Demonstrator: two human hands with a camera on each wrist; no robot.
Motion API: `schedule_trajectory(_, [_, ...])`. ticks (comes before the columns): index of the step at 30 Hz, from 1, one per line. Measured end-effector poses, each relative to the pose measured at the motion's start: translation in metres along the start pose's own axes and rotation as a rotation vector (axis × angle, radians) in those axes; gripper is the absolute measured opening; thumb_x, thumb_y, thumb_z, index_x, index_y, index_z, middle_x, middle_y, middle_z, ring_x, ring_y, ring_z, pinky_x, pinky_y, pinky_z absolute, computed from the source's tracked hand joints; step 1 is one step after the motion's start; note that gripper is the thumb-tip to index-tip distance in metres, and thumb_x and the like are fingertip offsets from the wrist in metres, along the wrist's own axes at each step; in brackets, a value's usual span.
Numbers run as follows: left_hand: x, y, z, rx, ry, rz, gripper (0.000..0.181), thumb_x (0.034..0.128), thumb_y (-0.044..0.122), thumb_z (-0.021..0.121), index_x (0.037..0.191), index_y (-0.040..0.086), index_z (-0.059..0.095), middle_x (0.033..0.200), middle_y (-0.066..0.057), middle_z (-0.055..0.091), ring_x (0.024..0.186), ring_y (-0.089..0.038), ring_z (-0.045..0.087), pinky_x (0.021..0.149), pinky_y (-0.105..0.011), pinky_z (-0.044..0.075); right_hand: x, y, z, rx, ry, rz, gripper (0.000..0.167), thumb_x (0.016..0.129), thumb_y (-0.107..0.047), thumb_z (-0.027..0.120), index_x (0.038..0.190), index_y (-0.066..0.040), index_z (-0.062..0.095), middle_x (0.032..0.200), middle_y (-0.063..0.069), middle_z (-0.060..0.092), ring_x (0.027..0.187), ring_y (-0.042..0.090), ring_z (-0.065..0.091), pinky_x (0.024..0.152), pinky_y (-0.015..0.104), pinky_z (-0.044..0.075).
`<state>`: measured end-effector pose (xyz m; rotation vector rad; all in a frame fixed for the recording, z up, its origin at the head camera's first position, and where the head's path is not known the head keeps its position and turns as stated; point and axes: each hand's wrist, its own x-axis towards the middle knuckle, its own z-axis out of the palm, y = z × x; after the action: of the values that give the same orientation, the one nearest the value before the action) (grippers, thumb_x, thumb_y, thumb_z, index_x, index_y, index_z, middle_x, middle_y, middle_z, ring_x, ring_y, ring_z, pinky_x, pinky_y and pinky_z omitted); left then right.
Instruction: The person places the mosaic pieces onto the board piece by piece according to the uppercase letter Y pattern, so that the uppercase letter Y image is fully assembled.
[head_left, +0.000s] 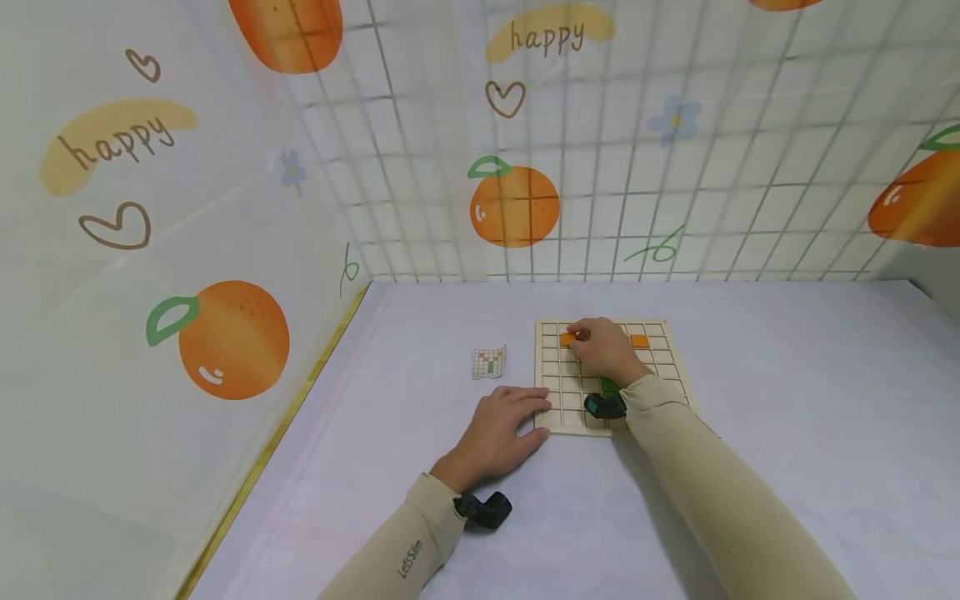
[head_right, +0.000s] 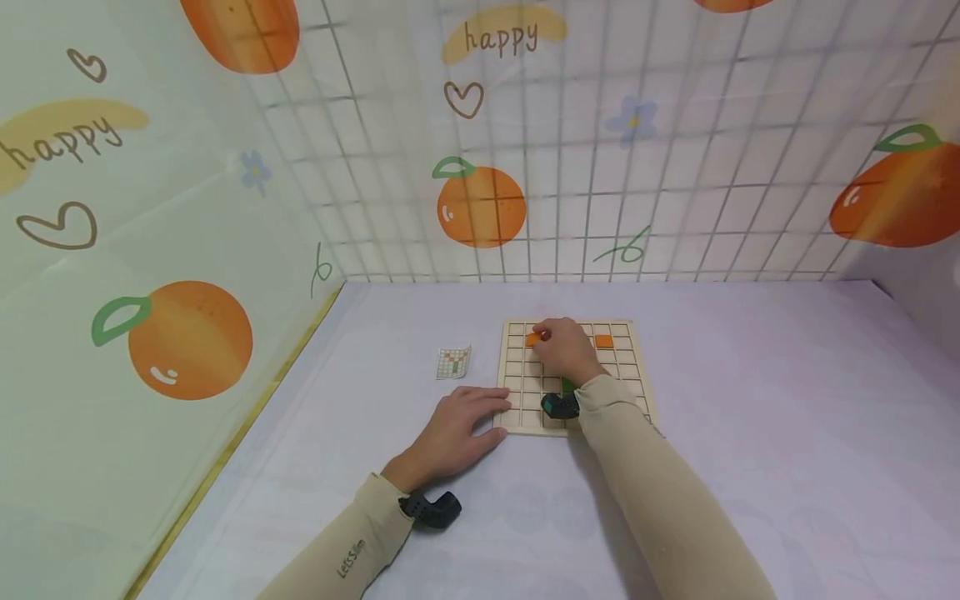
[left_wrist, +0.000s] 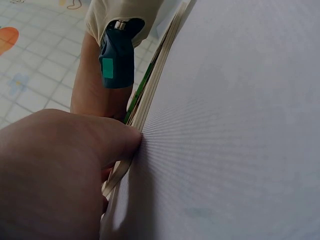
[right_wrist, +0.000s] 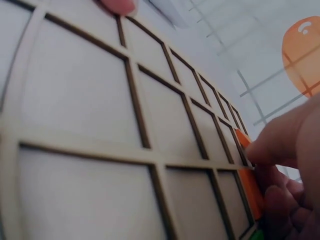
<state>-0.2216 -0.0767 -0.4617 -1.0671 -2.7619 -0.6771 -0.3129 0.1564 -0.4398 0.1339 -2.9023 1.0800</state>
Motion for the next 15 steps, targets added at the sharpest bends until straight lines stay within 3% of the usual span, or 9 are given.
schedule_trajectory(15, [-0.0014, 0.0005, -0.0002, 0.005, 0.002, 0.009, 0.039, 0.0973, 0.034, 0.061, 0.133, 0.02, 0.065, 0.147, 0.011, 0.051, 0.131, -0.015, 0.045, 0.103, -0.044, 0.039, 0.0004, 0.0036, 0.0011, -0.025, 0.021, -0.028, 0.043, 0.095, -0.014, 0.056, 0.137, -0.002, 0.061, 0.122, 0.02, 0.064, 0.111, 0.035, 0.059, 0.093, 0.049, 0.049])
